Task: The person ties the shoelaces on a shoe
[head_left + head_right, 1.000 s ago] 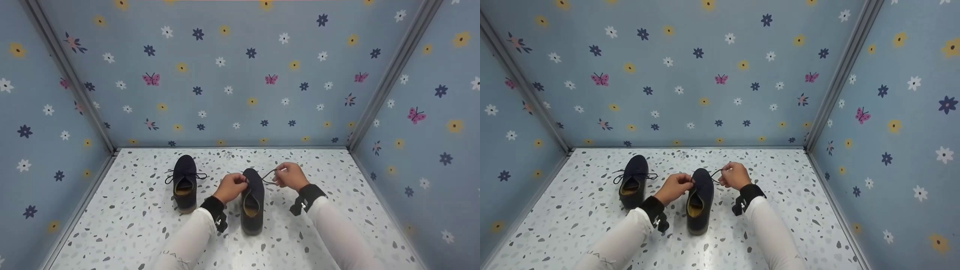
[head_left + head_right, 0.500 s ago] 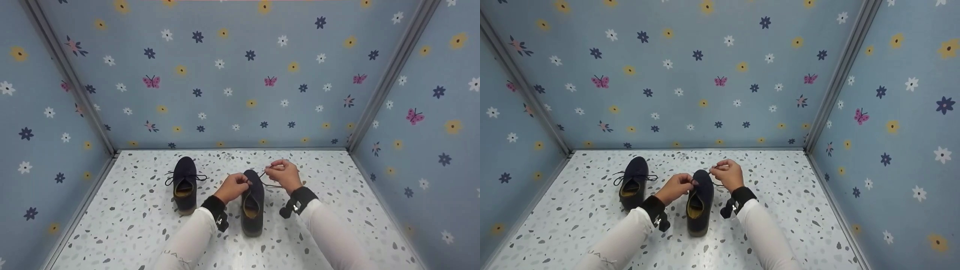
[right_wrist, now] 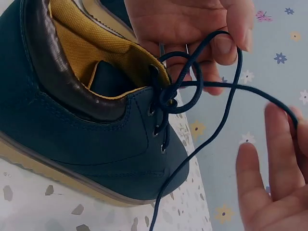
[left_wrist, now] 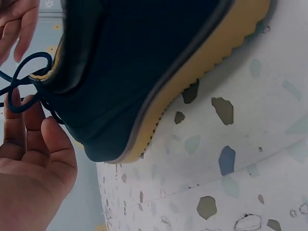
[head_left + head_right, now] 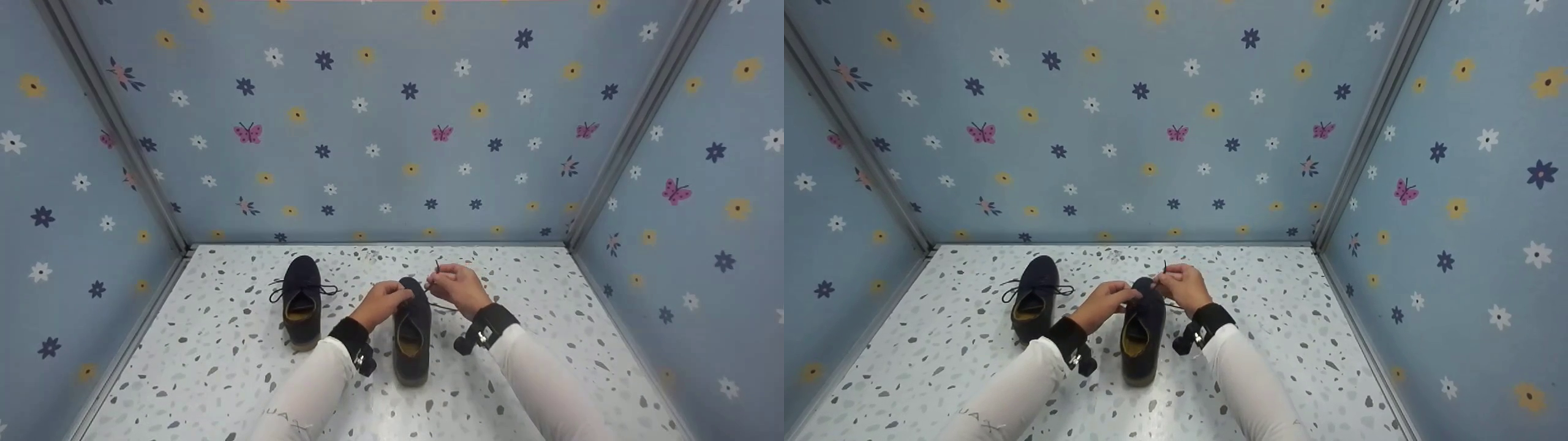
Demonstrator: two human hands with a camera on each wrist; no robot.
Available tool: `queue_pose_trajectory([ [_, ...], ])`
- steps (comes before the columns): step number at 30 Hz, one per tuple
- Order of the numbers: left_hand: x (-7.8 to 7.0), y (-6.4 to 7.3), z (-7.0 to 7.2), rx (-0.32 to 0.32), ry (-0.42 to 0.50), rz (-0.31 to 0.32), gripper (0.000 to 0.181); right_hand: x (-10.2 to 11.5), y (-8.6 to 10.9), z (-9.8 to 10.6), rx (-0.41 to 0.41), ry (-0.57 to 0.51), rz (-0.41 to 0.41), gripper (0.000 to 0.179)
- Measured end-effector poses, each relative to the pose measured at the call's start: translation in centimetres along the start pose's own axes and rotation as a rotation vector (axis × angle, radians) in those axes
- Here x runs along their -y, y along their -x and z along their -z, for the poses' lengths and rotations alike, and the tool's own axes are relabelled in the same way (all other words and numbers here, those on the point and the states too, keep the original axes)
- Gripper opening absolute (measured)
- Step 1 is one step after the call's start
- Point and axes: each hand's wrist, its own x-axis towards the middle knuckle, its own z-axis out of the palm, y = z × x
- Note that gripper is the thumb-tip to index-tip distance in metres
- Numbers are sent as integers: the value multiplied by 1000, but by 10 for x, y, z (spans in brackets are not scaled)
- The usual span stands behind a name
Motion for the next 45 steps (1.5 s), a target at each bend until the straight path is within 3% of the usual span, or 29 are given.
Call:
queue_pose_trajectory([
  [4, -5, -1, 0, -13, 27, 11, 30, 2, 2, -1, 60, 50, 18, 19],
  [14, -14, -2, 0, -64, 76, 14, 32, 9, 4, -6, 120, -43, 7, 13],
  [23, -18, -4, -2, -107, 113, 6, 33, 17, 4, -6, 94, 68, -52, 35],
  [30, -18, -6, 0, -120, 173, 33, 26, 16, 4, -1, 137, 198, 16, 38],
  [40, -18, -5, 4, -165, 304, 42, 26, 9, 2, 5, -25, 79, -33, 47],
  [45, -18, -4, 6, -184, 338, 38, 23, 10, 2, 3, -40, -56, -71, 51],
])
